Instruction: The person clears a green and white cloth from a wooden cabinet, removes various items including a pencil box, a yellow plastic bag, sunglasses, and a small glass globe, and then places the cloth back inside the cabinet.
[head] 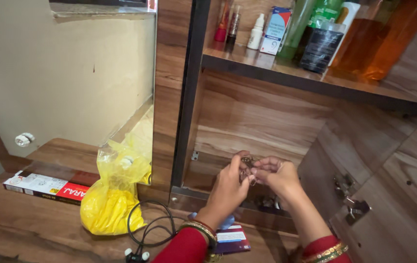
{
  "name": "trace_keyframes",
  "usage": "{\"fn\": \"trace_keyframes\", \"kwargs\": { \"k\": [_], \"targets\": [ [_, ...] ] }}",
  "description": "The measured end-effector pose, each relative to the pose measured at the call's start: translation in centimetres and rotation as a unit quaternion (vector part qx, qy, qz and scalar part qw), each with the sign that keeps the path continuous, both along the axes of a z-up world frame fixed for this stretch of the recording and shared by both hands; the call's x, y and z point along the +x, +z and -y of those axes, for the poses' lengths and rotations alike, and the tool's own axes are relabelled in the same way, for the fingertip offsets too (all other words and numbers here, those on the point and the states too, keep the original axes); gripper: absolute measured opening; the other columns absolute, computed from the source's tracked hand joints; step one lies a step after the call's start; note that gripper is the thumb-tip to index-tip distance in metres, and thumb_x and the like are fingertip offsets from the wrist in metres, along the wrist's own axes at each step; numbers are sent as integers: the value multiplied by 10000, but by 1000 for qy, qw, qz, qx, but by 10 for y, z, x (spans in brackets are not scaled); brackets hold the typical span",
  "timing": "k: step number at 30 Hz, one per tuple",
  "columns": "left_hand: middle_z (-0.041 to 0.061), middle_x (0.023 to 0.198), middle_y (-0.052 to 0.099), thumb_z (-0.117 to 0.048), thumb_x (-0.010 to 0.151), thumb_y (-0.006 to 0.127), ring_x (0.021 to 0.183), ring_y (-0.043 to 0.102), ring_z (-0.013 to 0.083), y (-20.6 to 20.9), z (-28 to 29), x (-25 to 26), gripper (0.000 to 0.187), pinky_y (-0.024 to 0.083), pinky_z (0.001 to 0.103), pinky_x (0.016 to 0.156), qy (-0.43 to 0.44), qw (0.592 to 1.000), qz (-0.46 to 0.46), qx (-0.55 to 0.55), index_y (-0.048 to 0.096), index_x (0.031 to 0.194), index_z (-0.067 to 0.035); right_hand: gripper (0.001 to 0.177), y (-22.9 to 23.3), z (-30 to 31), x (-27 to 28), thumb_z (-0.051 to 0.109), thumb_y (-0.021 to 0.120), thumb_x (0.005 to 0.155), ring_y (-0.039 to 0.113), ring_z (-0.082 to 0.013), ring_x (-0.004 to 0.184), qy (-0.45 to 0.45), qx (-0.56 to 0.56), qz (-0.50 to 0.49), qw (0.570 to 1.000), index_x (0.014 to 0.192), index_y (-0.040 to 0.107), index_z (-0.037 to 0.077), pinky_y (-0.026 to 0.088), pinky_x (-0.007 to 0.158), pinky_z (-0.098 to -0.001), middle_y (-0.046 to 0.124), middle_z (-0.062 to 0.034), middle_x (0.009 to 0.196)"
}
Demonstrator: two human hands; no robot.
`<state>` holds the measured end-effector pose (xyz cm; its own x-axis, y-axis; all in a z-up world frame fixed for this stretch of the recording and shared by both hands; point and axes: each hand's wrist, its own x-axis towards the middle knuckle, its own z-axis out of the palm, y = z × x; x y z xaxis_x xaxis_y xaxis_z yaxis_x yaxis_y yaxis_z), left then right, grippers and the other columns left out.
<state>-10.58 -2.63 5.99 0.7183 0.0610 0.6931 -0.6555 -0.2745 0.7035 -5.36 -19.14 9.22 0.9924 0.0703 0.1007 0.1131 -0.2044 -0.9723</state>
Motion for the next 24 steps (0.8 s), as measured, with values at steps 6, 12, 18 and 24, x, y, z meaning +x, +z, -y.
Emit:
{"fn": "trace_keyframes", "kwargs": {
  "k": [6,12,18,24],
  "targets": [
    [172,882,686,-126,904,720,777,676,335,-1,-10,-4,278,537,391,711,-84,996,-14,20,662,1151,-13,200,13,9,-9,-6,745,842,742,-171,795,41,-9,-16,999,1032,711,-58,619,717,-292,770,-127,905],
    [193,1061,694,-64,914,669,952,689,308,11,-17,-13,327,546,399,814,-45,998,-17,40,619,1232,-11,208,22,-9,-24,21,767,853,733,-172,786,59,19,-15,998,1047,719,-39,601,729,-297,769,-114,881],
    [63,1236,682,-174,1045,522,1106,685,125,24,-35,-25,396,565,265,923,-207,857,-374,-287,497,1430,-86,240,30,-39,-51,33,763,843,762,-151,906,135,-108,73,982,1082,772,14,630,842,-294,803,-72,1007],
    [108,1019,792,-49,925,611,884,737,159,23,-63,-55,322,589,295,765,-37,950,-242,-191,699,1230,10,466,36,-72,-85,-30,749,831,742,-148,1052,228,-22,104,968,1285,648,7,606,894,-336,649,-44,1173]
  ]
}}
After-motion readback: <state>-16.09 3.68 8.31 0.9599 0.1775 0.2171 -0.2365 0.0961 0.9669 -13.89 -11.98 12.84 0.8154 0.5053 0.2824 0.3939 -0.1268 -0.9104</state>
